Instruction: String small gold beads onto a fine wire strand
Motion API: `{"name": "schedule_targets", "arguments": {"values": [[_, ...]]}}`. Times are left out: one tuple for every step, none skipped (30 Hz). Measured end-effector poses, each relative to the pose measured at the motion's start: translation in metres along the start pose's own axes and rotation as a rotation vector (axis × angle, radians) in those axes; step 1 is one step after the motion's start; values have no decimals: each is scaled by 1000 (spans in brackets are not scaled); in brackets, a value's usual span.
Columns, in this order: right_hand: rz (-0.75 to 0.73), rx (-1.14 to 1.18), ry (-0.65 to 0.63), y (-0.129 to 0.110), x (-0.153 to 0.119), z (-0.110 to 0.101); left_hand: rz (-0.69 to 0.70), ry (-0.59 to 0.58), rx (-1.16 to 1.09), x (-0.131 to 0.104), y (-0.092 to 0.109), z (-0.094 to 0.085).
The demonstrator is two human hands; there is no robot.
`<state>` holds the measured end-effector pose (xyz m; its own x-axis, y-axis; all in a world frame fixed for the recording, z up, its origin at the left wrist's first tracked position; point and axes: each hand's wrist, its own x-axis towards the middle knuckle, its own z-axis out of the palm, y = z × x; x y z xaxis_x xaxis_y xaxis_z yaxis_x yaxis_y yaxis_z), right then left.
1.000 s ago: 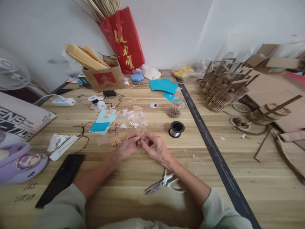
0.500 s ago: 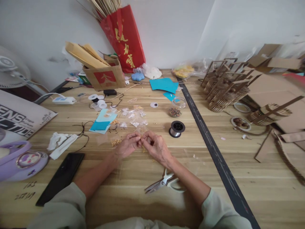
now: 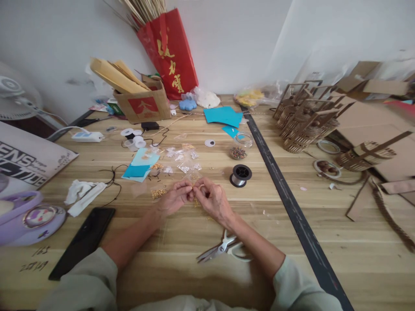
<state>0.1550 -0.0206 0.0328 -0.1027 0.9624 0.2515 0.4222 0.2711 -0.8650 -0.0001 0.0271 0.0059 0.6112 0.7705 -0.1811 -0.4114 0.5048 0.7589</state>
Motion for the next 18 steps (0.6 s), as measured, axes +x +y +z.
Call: {"name": "schedule_targets", "arguments": {"values": [[-1,6,6,1,0,1,-1,3,-5,0,0,0],[-2,12,12,2,0,2,-4,6,-12,0,0,0],[-3,17,18,3,-1,3,-8,9,-21,0,-1,0],[-4,21,28,5,-1,4,-12,12,-34,0,-1,0],[-8,26,36,6,-2,5,-18,15,-48,1,-1,0],[-13,29,43,7,-2,7,-22,19,-65,1,-2,0],[-20,31,51,7,-3,9,-24,21,-83,1,-3,0],[-29,29,53,8,-4,10,-24,24,-102,1,-4,0],[-38,26,56,8,-5,12,-25,28,-120,1,-5,0],[-45,23,58,7,-6,13,-29,32,-136,2,-7,0],[-50,21,60,7,-6,14,-31,35,-149,2,-8,-1],[-55,23,63,6,-7,15,-33,38,-159,2,-9,-1],[-59,30,64,6,-7,16,-36,39,-165,2,-10,-1],[-60,41,63,6,-8,16,-37,38,-171,2,-11,-1],[-57,55,60,6,-8,17,-37,36,-174,2,-12,-2],[-49,70,53,6,-9,17,-36,33,-177,3,-12,-2],[-37,87,45,7,-9,18,-38,29,-178,3,-12,-2],[-23,106,40,8,-9,19,-40,27,-181,3,-13,-2]]}}
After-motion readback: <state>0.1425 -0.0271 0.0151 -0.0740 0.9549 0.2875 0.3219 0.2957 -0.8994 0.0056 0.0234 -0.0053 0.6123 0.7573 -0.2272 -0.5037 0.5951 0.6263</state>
